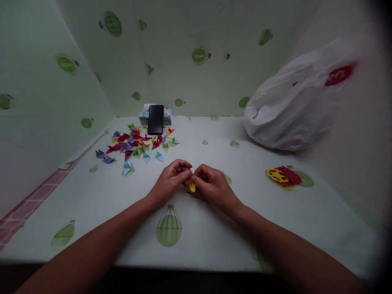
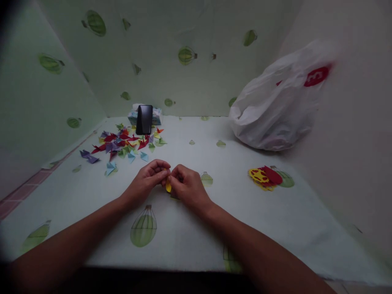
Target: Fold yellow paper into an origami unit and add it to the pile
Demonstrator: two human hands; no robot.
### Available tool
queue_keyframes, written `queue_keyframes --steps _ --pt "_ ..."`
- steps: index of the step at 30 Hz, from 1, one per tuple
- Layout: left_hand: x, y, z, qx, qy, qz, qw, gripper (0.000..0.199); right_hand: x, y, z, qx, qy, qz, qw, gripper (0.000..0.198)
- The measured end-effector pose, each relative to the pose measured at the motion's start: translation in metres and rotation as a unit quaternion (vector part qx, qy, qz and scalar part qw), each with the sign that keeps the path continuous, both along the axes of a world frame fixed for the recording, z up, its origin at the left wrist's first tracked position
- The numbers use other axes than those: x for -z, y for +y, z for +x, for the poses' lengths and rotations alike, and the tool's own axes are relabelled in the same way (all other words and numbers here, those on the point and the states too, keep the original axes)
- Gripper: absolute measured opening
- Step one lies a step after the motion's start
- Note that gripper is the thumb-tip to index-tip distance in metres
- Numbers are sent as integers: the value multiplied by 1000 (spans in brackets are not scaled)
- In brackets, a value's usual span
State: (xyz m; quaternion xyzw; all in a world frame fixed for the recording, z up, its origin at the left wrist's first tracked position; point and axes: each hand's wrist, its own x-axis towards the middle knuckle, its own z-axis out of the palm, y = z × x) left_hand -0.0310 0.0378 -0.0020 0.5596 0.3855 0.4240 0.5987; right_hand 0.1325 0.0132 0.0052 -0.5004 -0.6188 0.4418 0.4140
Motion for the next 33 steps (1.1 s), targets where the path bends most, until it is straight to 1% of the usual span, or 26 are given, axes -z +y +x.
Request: queue_keyframes --steps 2,5,7,9,14,17,20,23,27,33 --pt "0 0 0 -5 3 -4 1000 28 1 1 1 9 -9 9 1000 19" --pt "0 0 1 -8 17 -18 1000 28 1 2 2 28 -49 58 997 17" --pt "-1 0 1 -9 22 -25 999 27 1 2 3 26 -63 81 994 17" --pt "-2 0 1 -12 26 -16 999 25 1 1 3 20 -56 78 995 16" --pt "-2 0 1 -20 40 49 998 22 1 1 2 10 -18 41 999 11" --pt "-1 0 1 -19 50 75 996 21 1 1 1 -6 -36 32 999 9" --pt "-1 0 0 -17 69 95 993 22 2 1 2 9 -63 36 997 12" --pt "-2 0 -1 -8 71 77 994 25 4 1 2 39 -69 47 996 13" --pt "-1 0 -1 0 29 24 999 30 3 0 2 67 -69 67 993 16" --pt "0 1 0 -1 -31 -29 999 25 3 -1 2 69 -49 59 995 18"
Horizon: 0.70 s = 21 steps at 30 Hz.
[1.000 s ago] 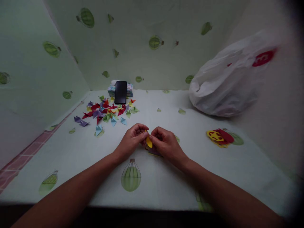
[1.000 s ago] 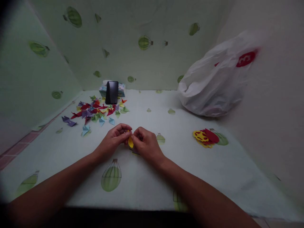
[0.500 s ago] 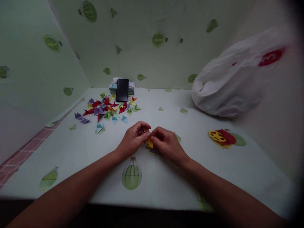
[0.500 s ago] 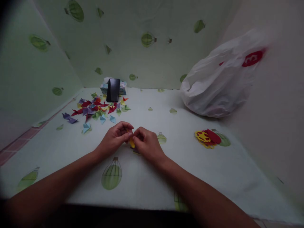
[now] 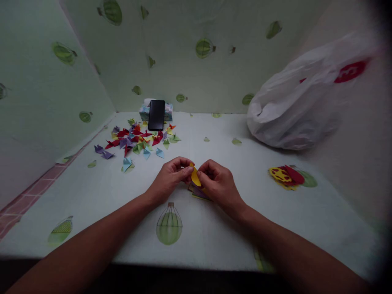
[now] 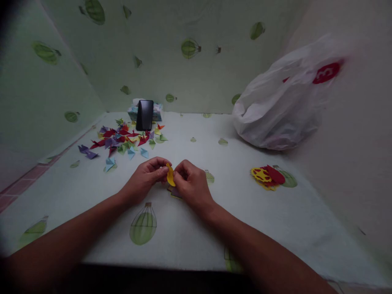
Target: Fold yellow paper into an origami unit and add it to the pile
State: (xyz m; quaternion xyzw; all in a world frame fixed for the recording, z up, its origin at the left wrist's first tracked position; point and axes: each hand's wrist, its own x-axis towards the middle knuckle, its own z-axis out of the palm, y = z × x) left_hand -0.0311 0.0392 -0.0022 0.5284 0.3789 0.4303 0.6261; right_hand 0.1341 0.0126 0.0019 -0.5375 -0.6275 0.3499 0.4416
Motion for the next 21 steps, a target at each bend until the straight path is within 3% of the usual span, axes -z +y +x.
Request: queue_keyframes --steps 21 --pt "-2 -2 1 0 -13 31 999 20 2 0 1 1 55 6 998 15"
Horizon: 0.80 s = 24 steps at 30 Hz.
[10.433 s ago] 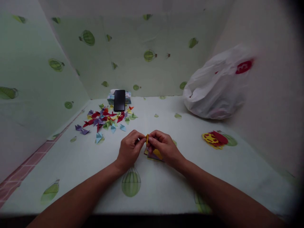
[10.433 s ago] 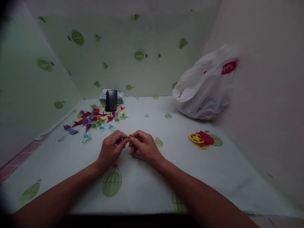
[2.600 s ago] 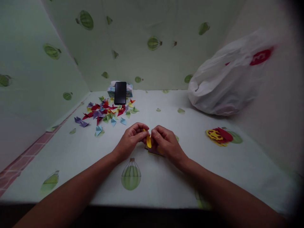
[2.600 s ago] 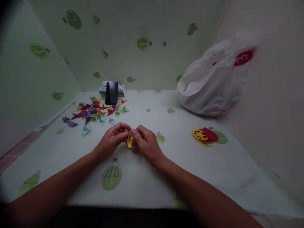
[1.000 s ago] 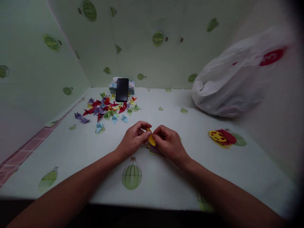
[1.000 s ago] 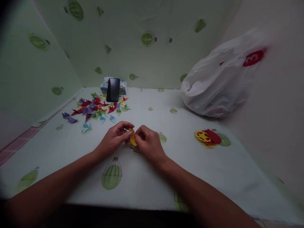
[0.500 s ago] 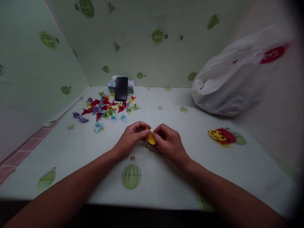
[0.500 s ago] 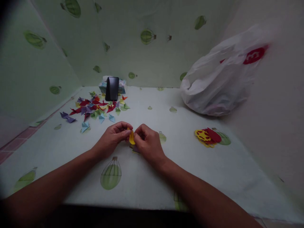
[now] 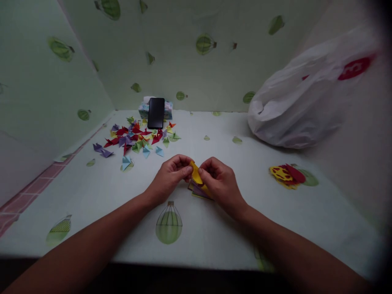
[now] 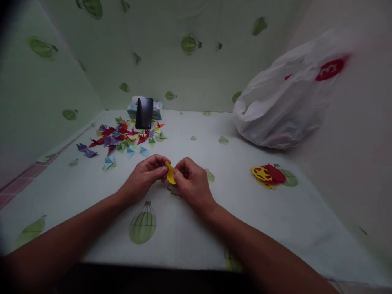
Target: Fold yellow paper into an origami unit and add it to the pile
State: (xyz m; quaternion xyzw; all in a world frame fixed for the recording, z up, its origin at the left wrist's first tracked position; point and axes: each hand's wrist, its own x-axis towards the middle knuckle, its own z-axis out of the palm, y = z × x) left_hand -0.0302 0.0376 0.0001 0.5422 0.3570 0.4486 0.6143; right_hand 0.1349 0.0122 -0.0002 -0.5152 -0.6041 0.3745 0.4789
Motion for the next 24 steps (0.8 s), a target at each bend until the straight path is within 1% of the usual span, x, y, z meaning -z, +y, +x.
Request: queue_keyframes --steps 4,7,12,16,21,24 --pt "-3 -2 1 -6 17 33 999 18 1 1 0 -27 33 -14 999 17" --pt "-5 -4 2 0 21 57 998 16 1 2 0 -42 69 -37 996 22" --pt "-5 -4 2 12 28 63 998 13 3 3 0 -70 126 -68 987 26" --pt "-3 -3 1 17 23 49 998 13 2 3 0 -62 114 -60 990 26" --pt "-3 -3 1 17 17 27 999 17 3 4 1 -56 96 -41 993 25" --pt "-4 -4 1 16 23 26 999 17 4 4 1 -49 72 -30 996 25"
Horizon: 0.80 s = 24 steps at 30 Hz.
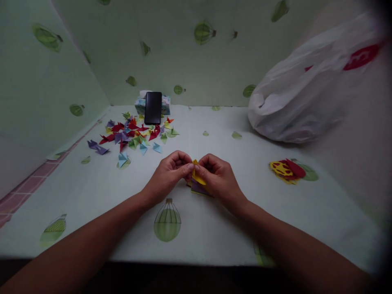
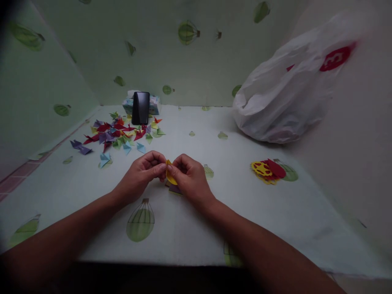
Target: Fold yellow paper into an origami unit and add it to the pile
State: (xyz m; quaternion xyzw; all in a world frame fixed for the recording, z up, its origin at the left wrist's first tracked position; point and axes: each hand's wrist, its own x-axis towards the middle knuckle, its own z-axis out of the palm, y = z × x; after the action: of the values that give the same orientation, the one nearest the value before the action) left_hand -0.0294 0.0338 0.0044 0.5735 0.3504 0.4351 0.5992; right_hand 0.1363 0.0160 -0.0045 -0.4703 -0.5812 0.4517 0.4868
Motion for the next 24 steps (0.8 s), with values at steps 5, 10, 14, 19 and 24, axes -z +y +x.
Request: queue_keyframes --steps 5,10,14,19,24 --pt "-4 -3 1 -13 21 4 1000 16 1 0 0 12 -45 30 998 22" --pt "-5 -4 2 -31 36 4 999 15 -3 -4 -2 -3 -43 33 999 18" --pt "-4 -2 2 -47 40 2 998 15 -7 -6 -2 -19 -22 19 999 21" --pt "-5 -3 2 -54 51 18 997 14 -7 -5 -2 -49 38 -17 998 21" --pt "-7 -4 3 -56 57 30 996 16 -5 -3 -2 -48 50 -24 997 20"
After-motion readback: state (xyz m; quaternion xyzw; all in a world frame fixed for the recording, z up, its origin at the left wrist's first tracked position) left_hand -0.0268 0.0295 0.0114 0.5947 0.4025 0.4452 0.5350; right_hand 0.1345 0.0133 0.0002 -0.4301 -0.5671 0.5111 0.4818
